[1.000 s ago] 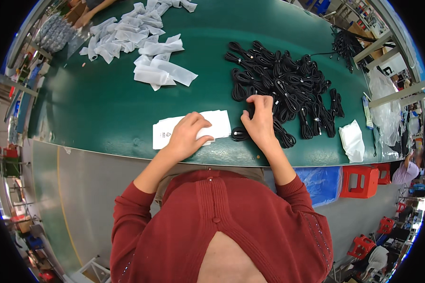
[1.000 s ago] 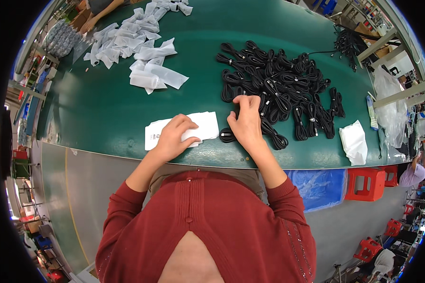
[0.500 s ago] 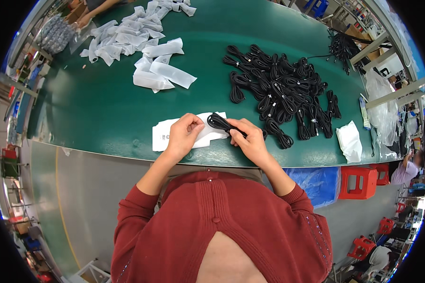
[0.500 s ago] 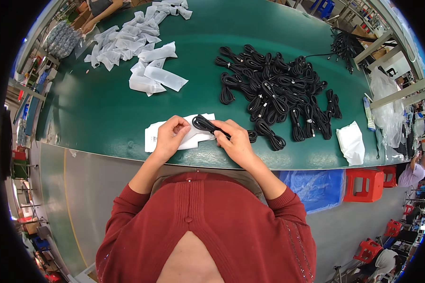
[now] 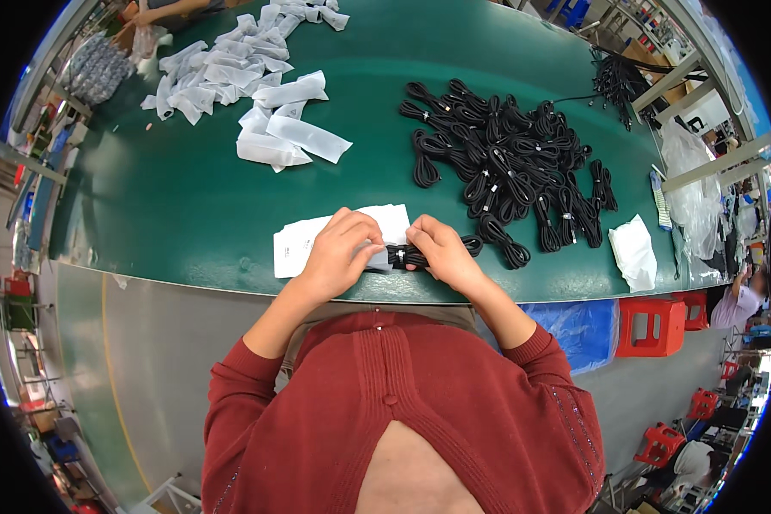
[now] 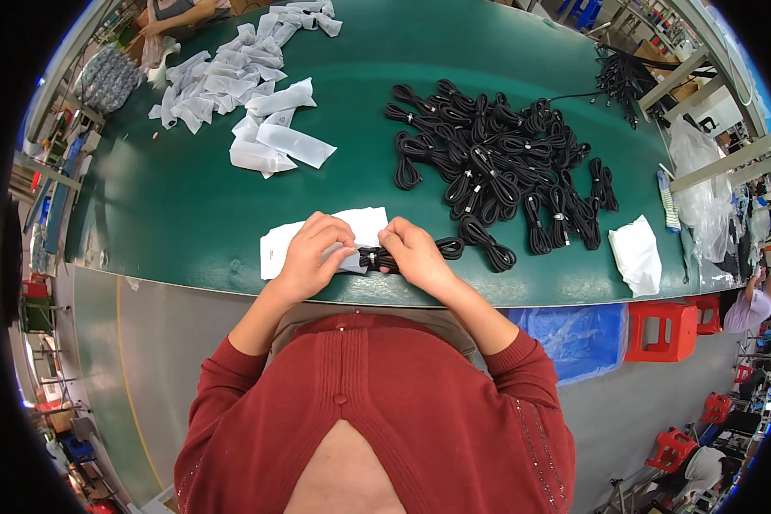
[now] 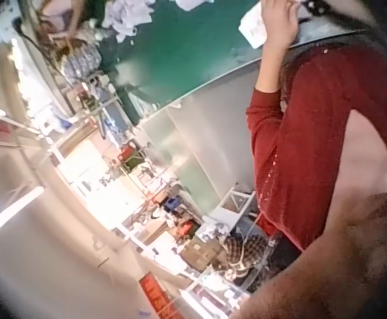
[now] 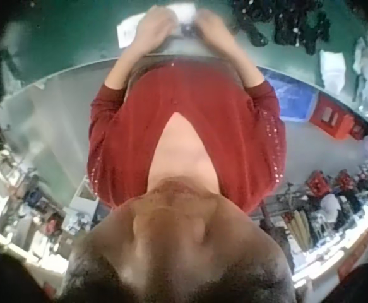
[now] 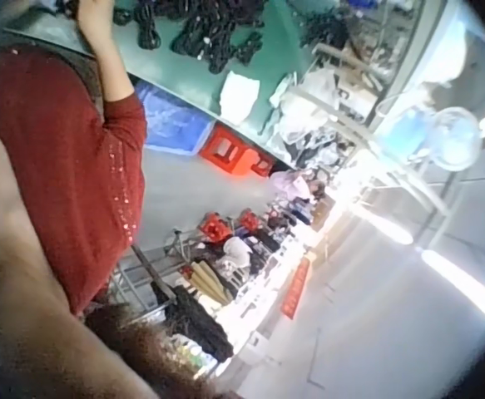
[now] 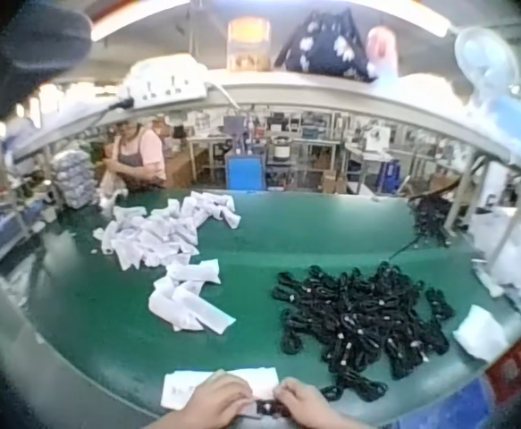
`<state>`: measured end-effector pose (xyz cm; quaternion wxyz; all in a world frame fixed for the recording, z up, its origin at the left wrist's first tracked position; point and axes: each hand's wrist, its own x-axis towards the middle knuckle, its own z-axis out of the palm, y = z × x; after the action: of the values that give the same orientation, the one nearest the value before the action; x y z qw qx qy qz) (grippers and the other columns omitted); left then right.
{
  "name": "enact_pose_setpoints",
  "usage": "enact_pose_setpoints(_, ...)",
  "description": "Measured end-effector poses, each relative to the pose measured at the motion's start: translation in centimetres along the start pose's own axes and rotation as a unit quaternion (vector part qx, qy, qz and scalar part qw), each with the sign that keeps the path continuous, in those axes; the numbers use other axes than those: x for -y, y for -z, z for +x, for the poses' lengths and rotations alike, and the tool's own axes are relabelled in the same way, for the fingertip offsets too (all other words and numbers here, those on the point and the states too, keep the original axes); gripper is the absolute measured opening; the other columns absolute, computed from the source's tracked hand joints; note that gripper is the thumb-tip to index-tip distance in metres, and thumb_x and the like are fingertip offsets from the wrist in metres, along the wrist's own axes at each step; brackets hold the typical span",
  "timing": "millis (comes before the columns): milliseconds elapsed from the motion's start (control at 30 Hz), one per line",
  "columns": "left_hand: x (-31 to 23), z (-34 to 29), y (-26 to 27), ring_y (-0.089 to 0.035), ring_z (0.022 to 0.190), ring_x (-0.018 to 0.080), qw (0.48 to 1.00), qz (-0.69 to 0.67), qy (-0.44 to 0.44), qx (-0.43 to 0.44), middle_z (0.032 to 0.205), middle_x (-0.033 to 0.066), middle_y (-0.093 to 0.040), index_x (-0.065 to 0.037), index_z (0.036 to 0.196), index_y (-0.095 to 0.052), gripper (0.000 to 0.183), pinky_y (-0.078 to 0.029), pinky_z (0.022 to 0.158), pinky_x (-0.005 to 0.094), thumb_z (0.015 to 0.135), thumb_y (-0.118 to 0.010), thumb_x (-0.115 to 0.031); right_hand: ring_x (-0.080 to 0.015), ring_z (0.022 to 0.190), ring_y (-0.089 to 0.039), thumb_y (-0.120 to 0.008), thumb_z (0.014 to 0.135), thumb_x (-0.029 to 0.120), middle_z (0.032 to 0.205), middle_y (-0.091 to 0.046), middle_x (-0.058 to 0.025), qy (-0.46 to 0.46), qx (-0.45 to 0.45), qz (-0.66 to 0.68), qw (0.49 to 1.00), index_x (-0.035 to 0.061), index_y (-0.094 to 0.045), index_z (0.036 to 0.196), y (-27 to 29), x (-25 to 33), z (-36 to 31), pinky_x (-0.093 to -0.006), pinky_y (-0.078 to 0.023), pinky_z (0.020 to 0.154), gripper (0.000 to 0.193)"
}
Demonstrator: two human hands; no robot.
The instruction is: The person repeatedly picks up coiled black cables from a pile on a green table and places them into small white paper bags. The person handles the items one at a time, folding the paper around the cable before moving the packaged item aside.
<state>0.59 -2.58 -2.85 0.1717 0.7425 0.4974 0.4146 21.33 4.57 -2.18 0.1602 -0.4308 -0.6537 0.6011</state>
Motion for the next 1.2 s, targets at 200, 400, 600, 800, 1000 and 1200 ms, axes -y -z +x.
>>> enact_pose_setpoints(200,-0.7,1.1,1.4,-0.058,0.09,0.0217,0.992,-0.077,0.087,-0.04,0.094,0.0058,-0.065,-0.004,0.086,-0.063,0.006,-0.045,0.076,0.0318,0.084,-0.068,-0.003,-0.0168,0.077,-0.057,-0.064,0.095,0.013,0.098,-0.058,-0.0113,0.353,-0.052,-0.097,0.929,0.0024,-0.059,0.111,-1.5,-0.5,0.2,-0.0314,-0.049,0.07,0.02)
enact_pose_setpoints(400,0.7,3.1,3.3,-0.053,0.08,0.0071,0.932,-0.321,0.14,-0.097,0.093,-0.0004,-0.063,-0.002,0.091,-0.065,0.008,-0.041,0.072,0.0216,0.091,-0.068,-0.009,-0.0159,0.083,-0.059,-0.062,0.091,0.002,0.117,-0.051,-0.0136,0.374,-0.114,0.042,0.919,0.0011,-0.057,0.125,-1.0,-0.3,0.2,-0.0259,-0.051,0.072,0.034)
enact_pose_setpoints(600,3.0,7.8,10.0,-0.042,0.066,0.0001,0.907,-0.338,0.148,-0.203,0.091,-0.0037,-0.063,-0.003,0.1,-0.067,0.014,-0.029,0.058,0.0154,0.094,-0.068,-0.016,-0.0263,0.082,-0.06,-0.074,0.082,0.01,0.1,-0.059,-0.012,0.335,-0.212,-0.284,0.873,0.0006,-0.065,0.1,3.0,-0.3,-0.8,-0.0356,-0.05,0.068,0.022)
enact_pose_setpoints(800,3.3,8.7,10.7,-0.036,0.061,-0.0016,0.945,-0.234,0.117,-0.196,0.104,-0.0024,-0.065,-0.004,0.096,-0.066,0.012,-0.024,0.054,0.0176,0.094,-0.067,-0.016,-0.0296,0.096,-0.055,-0.08,0.074,0.018,0.099,-0.058,-0.011,0.321,-0.166,-0.44,0.822,0.0017,-0.067,0.102,4.0,-1.9,-2.4,-0.0405,-0.045,0.082,0.035)
enact_pose_setpoints(1000,4.2,8.7,11.4,-0.035,0.058,-0.0002,0.945,-0.229,0.153,-0.176,0.101,-0.0032,-0.066,-0.004,0.097,-0.067,0.015,-0.024,0.053,0.0185,0.093,-0.069,-0.018,-0.0297,0.099,-0.055,-0.075,0.075,0.011,0.105,-0.058,-0.0129,0.315,-0.126,-0.429,0.837,0.0015,-0.067,0.11,3.6,-2.3,-3.0,-0.0404,-0.045,0.085,0.037)
enact_pose_setpoints(1200,5.7,10.8,12.3,-0.033,0.055,0.0013,0.934,-0.251,0.174,-0.186,0.082,-0.0037,-0.061,-0.002,0.1,-0.066,0.017,-0.023,0.051,0.0197,0.094,-0.067,-0.018,-0.0295,0.1,-0.054,-0.07,0.075,0.004,0.105,-0.056,-0.0127,0.299,-0.122,-0.423,0.847,0.003,-0.066,0.117,3.5,-3.0,-3.4,-0.0399,-0.045,0.086,0.043)
